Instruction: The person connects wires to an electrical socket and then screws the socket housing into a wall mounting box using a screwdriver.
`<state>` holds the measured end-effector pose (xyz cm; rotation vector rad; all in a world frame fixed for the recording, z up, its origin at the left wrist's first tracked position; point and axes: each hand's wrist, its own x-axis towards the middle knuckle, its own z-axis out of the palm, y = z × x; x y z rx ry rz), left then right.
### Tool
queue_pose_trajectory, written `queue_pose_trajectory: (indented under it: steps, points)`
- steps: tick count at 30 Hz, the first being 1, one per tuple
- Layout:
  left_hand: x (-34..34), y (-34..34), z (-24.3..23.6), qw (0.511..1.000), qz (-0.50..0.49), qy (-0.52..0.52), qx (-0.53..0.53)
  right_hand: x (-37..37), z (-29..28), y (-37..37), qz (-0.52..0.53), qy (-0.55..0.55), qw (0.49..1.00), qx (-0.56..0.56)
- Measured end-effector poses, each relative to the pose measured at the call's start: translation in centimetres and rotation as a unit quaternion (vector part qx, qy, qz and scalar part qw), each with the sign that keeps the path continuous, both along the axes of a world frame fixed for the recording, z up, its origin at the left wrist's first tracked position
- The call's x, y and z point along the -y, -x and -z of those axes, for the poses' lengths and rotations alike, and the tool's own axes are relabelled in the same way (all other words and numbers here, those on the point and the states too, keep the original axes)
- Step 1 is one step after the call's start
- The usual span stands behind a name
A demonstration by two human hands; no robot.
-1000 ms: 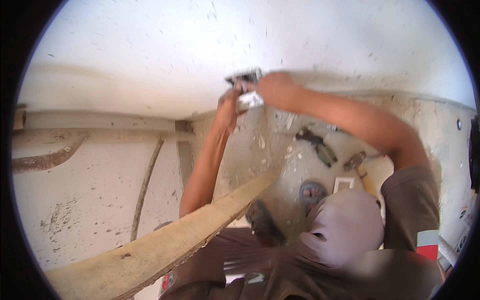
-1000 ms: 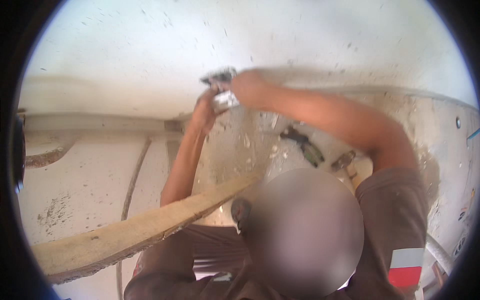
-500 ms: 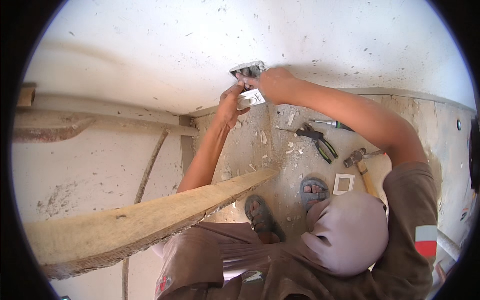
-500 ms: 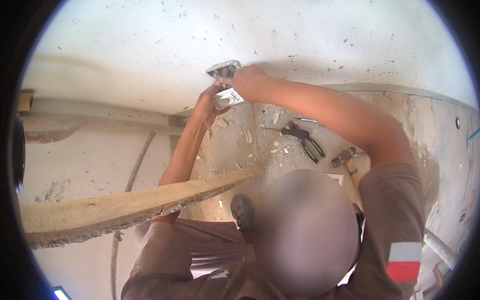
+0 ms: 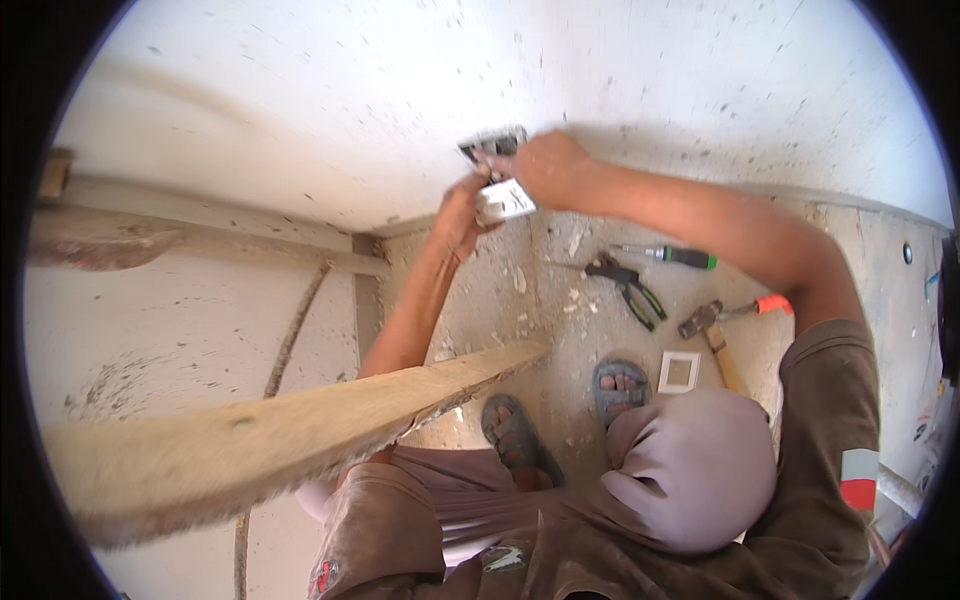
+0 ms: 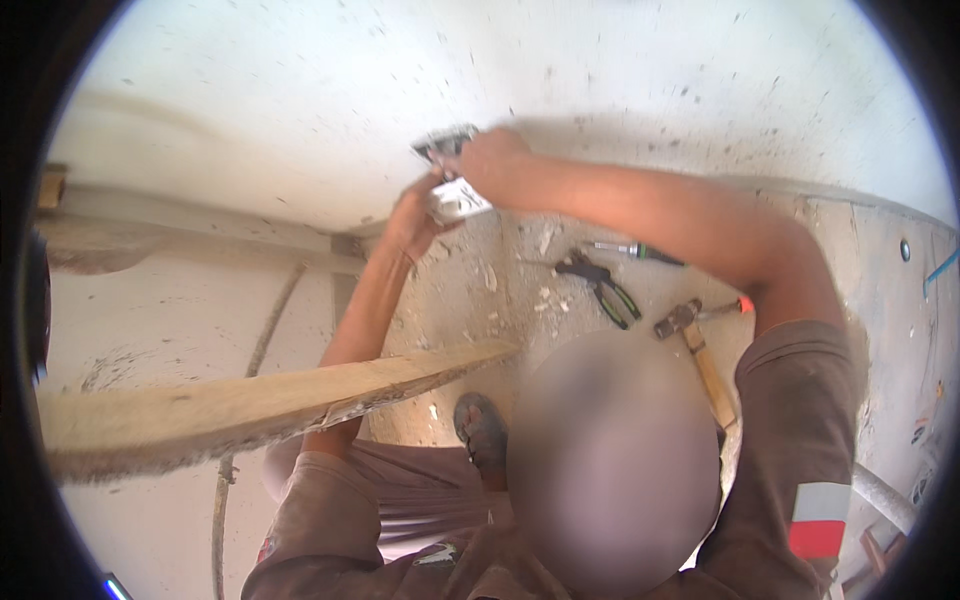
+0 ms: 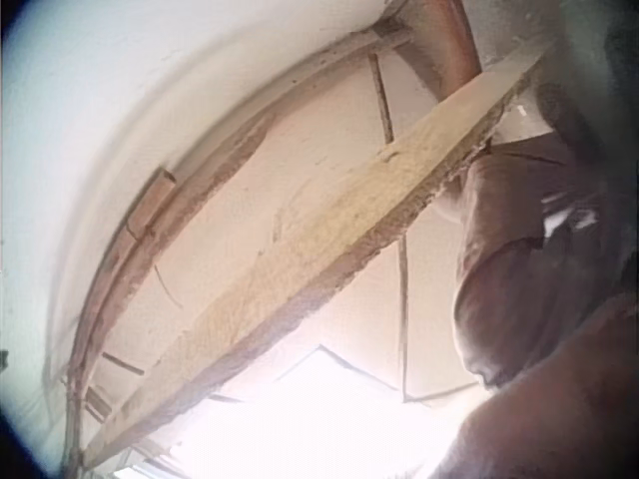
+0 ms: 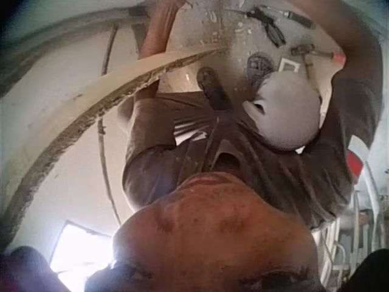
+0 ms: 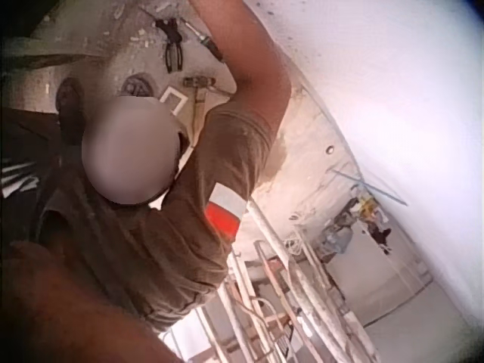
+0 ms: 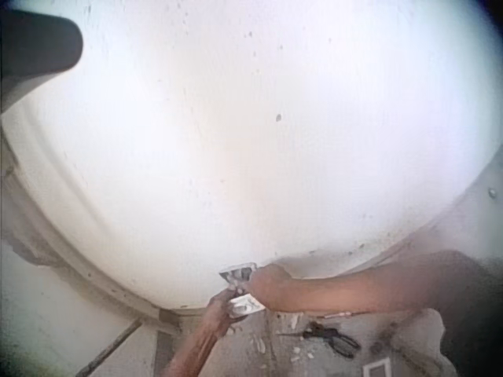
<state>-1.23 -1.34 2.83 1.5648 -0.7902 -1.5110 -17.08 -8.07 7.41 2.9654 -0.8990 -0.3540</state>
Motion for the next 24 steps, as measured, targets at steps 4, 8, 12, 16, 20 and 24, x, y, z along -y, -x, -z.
queue_pose_trajectory:
  steps: [4, 8, 12, 16, 20, 24]
  points:
    - [0.4, 0.1, 2.1, 0.997, 0.031, 0.049, 0.042, 0.5, 2.6, 1.3, -0.021, 0.025, 0.998, 0.061]
    - [0.1, -0.8, 2.8, 0.998, 0.037, 0.03, 0.042, 0.1, 2.2, 1.0, -0.015, -0.009, 1.0, 0.025]
    - [-0.3, 1.0, 1.5, 0.998, 0.013, 0.037, 0.041, 0.0, 1.2, 1.9, -0.004, -0.073, 0.996, 0.042]
    - [0.8, -0.3, 1.2, 1.0, 0.025, 0.005, 0.017, -0.2, 1.1, 1.4, 0.007, -0.064, 0.995, 0.082]
    - [0.9, -1.8, 1.1, 1.0, 0.023, -0.006, 0.016, -1.2, 2.7, 2.6, 0.055, -0.147, 0.939, 0.306]
    - [1.1, -2.0, 1.6, 0.999, 0.011, 0.018, 0.049, -2.2, 5.8, 1.4, 0.128, -0.155, 0.842, 0.5]
